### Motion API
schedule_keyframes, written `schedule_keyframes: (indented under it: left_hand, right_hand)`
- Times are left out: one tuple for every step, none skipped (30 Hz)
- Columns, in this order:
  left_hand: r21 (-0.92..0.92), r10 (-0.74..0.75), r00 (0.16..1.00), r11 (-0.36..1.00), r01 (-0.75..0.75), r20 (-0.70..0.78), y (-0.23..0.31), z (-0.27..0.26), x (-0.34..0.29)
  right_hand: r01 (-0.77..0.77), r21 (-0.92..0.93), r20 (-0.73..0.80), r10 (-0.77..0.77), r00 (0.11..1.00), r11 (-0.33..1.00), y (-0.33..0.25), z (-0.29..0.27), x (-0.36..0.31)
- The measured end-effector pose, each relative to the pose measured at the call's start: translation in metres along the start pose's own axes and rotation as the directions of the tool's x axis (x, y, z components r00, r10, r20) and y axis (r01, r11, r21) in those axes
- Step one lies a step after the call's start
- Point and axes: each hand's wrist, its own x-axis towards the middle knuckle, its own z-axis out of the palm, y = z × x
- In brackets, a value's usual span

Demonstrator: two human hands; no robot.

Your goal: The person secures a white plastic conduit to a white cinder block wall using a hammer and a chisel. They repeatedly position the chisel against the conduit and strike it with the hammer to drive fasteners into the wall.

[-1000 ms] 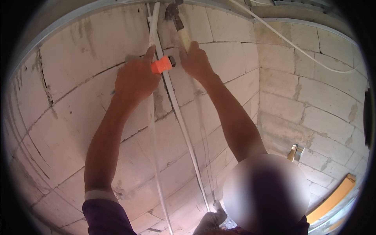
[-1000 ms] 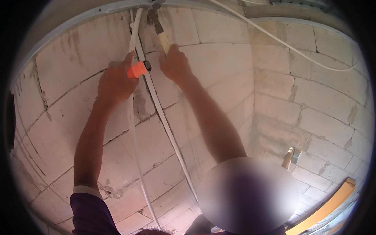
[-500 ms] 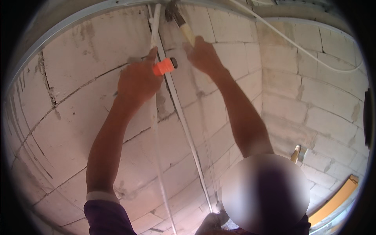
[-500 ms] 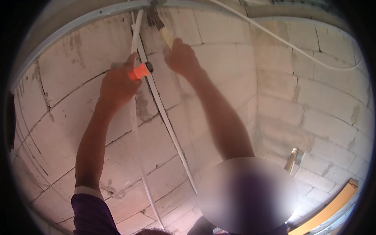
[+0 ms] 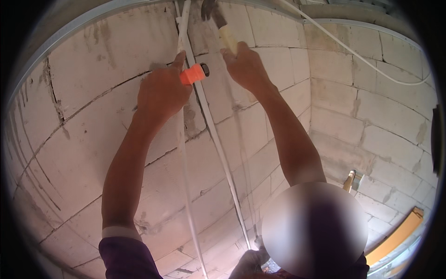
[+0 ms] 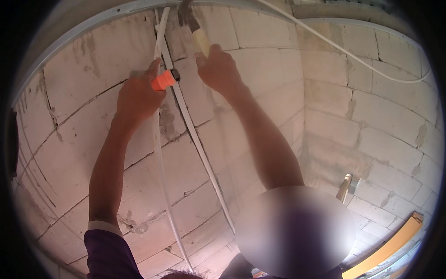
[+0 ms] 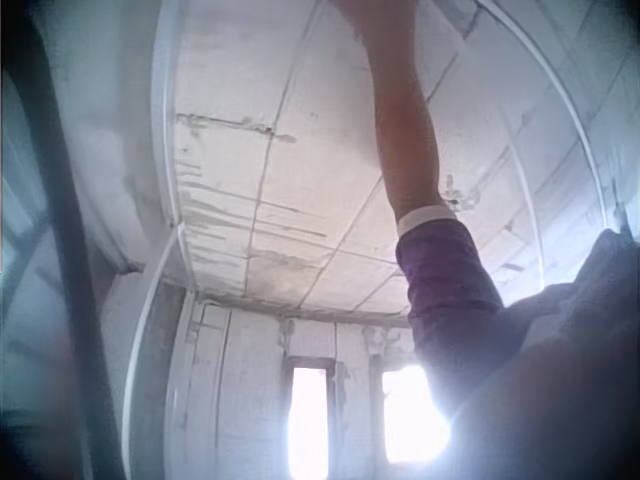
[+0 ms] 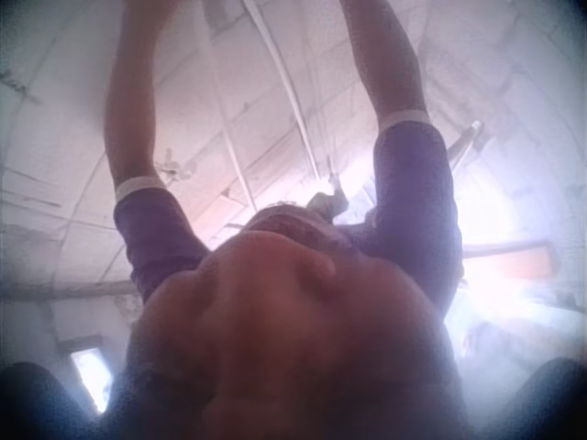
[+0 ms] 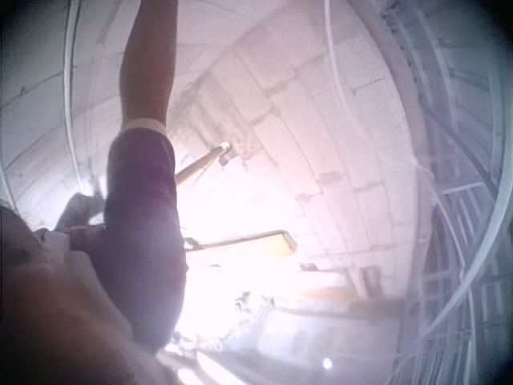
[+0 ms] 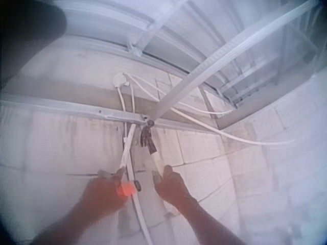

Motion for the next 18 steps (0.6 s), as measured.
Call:
schedule_keyframes:
  left_hand:
    - [0.018, -0.008, 1.0, 1.0, 0.008, 0.008, 0.002, 0.001, -0.002]
    - [0.038, -0.018, 1.0, 0.999, 0.017, 0.016, 0.004, 0.001, -0.003]
    - [0.02, -0.02, 1.0, 1.0, 0.019, 0.011, 0.005, 0.003, -0.002]
    - [0.004, -0.023, 1.0, 1.0, 0.023, 0.006, 0.005, 0.005, -0.002]
    - [-0.012, -0.026, 1.0, 1.0, 0.026, 0.001, 0.006, 0.007, -0.002]
    - [-0.032, -0.025, 0.999, 0.999, 0.026, 0.025, 0.011, 0.008, -0.003]
    - [-0.043, -0.03, 0.999, 0.999, 0.032, 0.043, 0.014, 0.006, -0.003]
    - [-0.062, -0.03, 0.999, 0.998, 0.032, 0.042, 0.018, 0.005, 0.001]
    - [-0.037, -0.027, 0.999, 0.999, 0.029, 0.048, 0.016, 0.007, 0.001]
    - [0.0, -0.03, 0.999, 1.0, 0.03, 0.041, 0.012, 0.006, -0.001]
    - [0.036, -0.033, 0.999, 0.999, 0.032, 0.036, 0.008, 0.003, -0.001]
    - [0.036, -0.045, 0.996, 0.998, 0.043, 0.075, 0.006, 0.006, -0.008]
    - [0.018, -0.053, 0.995, 0.998, 0.052, 0.08, 0.007, 0.008, -0.003]
    - [0.009, -0.065, 0.994, 0.998, 0.065, 0.083, 0.007, 0.008, 0.0]
    - [0.011, -0.057, 0.995, 0.998, 0.057, 0.081, 0.005, 0.005, 0.0]
    - [0.004, -0.046, 0.996, 0.999, 0.046, 0.076, 0.006, 0.004, 0.0]
    - [-0.001, -0.036, 0.997, 0.999, 0.036, 0.071, 0.006, 0.003, 0.0]
    - [-0.026, -0.029, 0.997, 0.999, 0.031, 0.065, 0.008, 0.004, 0.001]
  right_hand:
    - [0.014, 0.01, -0.062, -0.013, 0.998, 1.0, -0.004, -0.005, -0.001]
    - [0.029, 0.022, -0.123, -0.026, 0.992, 0.999, -0.009, -0.009, -0.001]
    - [0.058, 0.034, -0.212, -0.05, 0.976, 0.998, -0.017, -0.015, 0.002]
    - [0.088, 0.034, -0.248, -0.077, 0.966, 0.996, -0.016, -0.012, 0.005]
    - [0.118, 0.033, -0.283, -0.104, 0.953, 0.993, -0.016, -0.008, 0.008]
    - [0.136, 0.025, -0.312, -0.122, 0.942, 0.99, -0.013, -0.008, 0.004]
    - [0.074, -0.061, -0.178, -0.084, 0.98, 0.995, 0.022, 0.015, -0.005]
    - [0.035, -0.163, -0.058, -0.045, 0.997, 0.986, 0.058, 0.034, -0.01]
    - [-0.012, -0.112, 0.011, 0.013, 1.0, 0.994, 0.061, 0.032, -0.024]
    - [-0.005, -0.097, 0.044, 0.009, 0.999, 0.995, 0.05, 0.022, -0.019]
    - [0.001, -0.083, 0.078, 0.005, 0.997, 0.997, 0.038, 0.008, -0.013]
    - [-0.038, -0.071, 0.132, 0.047, 0.99, 0.997, 0.032, 0.0, -0.022]
    - [-0.034, -0.094, 0.109, 0.044, 0.993, 0.995, 0.025, -0.011, -0.02]
    - [-0.006, -0.059, 0.016, 0.007, 1.0, 0.998, 0.01, -0.02, -0.014]
    - [0.024, -0.02, -0.071, -0.025, 0.997, 1.0, -0.011, -0.025, -0.008]
    - [0.056, 0.008, -0.162, -0.054, 0.985, 0.998, -0.021, -0.026, -0.004]
    - [0.069, 0.061, -0.213, -0.054, 0.976, 0.996, -0.023, -0.021, -0.003]
    - [0.082, 0.107, -0.263, -0.051, 0.963, 0.991, -0.024, -0.018, -0.003]
